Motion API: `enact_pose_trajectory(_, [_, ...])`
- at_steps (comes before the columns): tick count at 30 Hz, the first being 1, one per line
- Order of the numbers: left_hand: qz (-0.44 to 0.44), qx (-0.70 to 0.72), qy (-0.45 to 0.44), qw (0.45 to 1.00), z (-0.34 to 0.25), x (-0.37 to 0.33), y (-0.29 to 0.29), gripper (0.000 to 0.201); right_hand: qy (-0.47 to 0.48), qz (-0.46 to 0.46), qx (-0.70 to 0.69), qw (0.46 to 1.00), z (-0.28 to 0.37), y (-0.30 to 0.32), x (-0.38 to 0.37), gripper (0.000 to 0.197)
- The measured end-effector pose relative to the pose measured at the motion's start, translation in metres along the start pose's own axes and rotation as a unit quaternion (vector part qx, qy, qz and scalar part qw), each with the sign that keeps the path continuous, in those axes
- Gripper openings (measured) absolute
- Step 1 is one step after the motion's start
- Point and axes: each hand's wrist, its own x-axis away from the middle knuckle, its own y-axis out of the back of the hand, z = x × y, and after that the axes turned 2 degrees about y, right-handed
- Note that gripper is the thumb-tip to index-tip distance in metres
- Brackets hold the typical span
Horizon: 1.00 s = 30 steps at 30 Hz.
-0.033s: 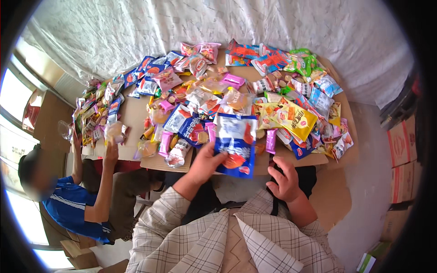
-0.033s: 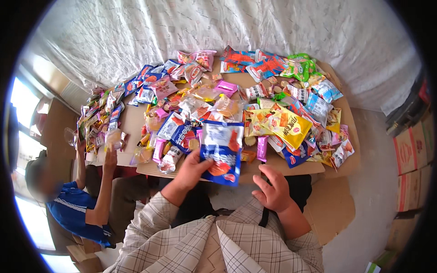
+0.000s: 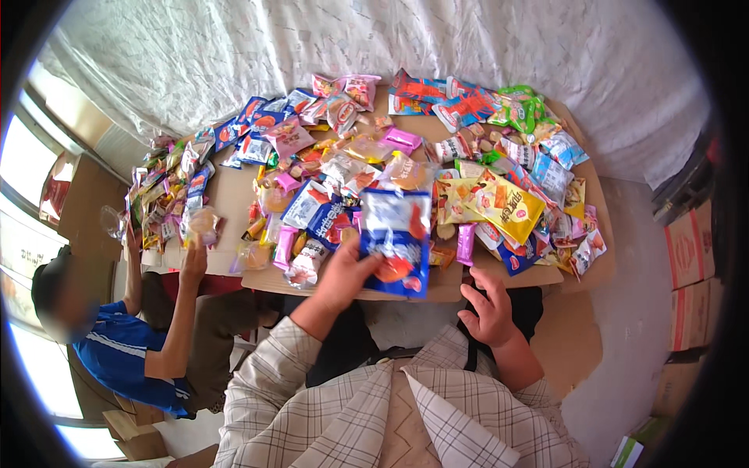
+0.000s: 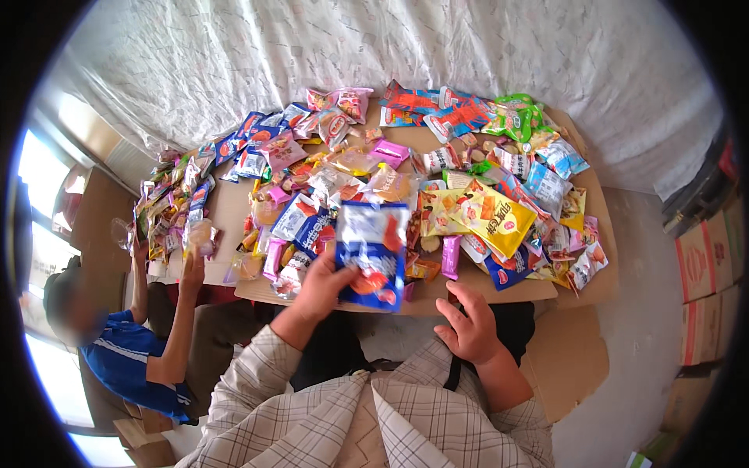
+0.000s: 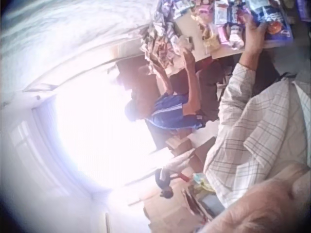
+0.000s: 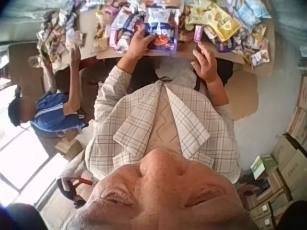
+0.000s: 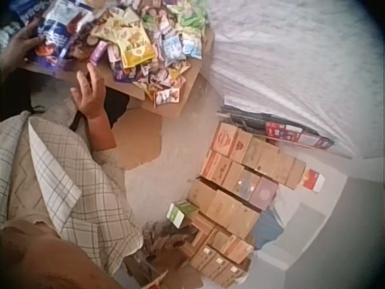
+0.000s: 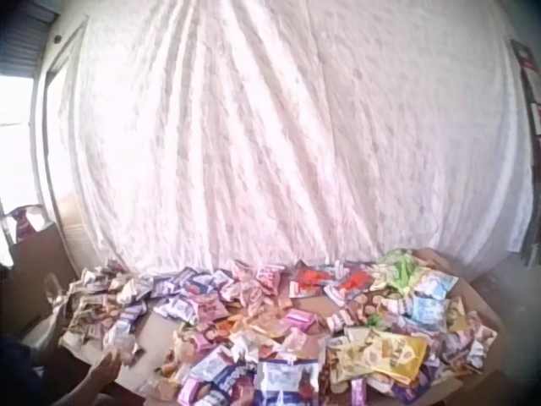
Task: Sorting through a pile of packaged snack products on a table.
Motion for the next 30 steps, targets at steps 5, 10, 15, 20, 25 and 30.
enact_pose_trajectory(5, [-0.162, 0.087, -0.151, 0.971, -0.088, -0.087, 0.082, 0.043, -0.007, 0.030, -0.014, 0.999, -0.005, -0.005, -0.001, 0.040])
enact_pose_trajectory(10, [-0.389, -0.037, -0.139, 0.910, -0.106, -0.143, 0.162, 0.068, -0.024, 0.053, -0.011, 0.998, -0.002, -0.003, -0.003, 0.034])
enact_pose_trajectory(15, [-0.340, -0.206, -0.052, 0.916, -0.048, -0.152, 0.216, 0.065, 0.002, 0.039, 0.011, 0.999, -0.006, -0.003, -0.006, 0.030])
enact_pose_trajectory(20, [-0.311, -0.278, -0.034, 0.908, -0.035, -0.179, 0.253, 0.060, -0.011, 0.044, 0.013, 0.999, -0.009, -0.004, -0.009, 0.029])
enact_pose_trajectory(25, [-0.304, -0.253, -0.024, 0.918, -0.038, -0.205, 0.258, 0.050, -0.040, 0.049, 0.006, 0.998, -0.012, -0.005, -0.010, 0.029])
enact_pose_trajectory(30, [-0.439, -0.230, -0.095, 0.863, -0.047, -0.193, 0.241, 0.036, -0.044, 0.052, 0.000, 0.998, -0.014, -0.006, -0.010, 0.031])
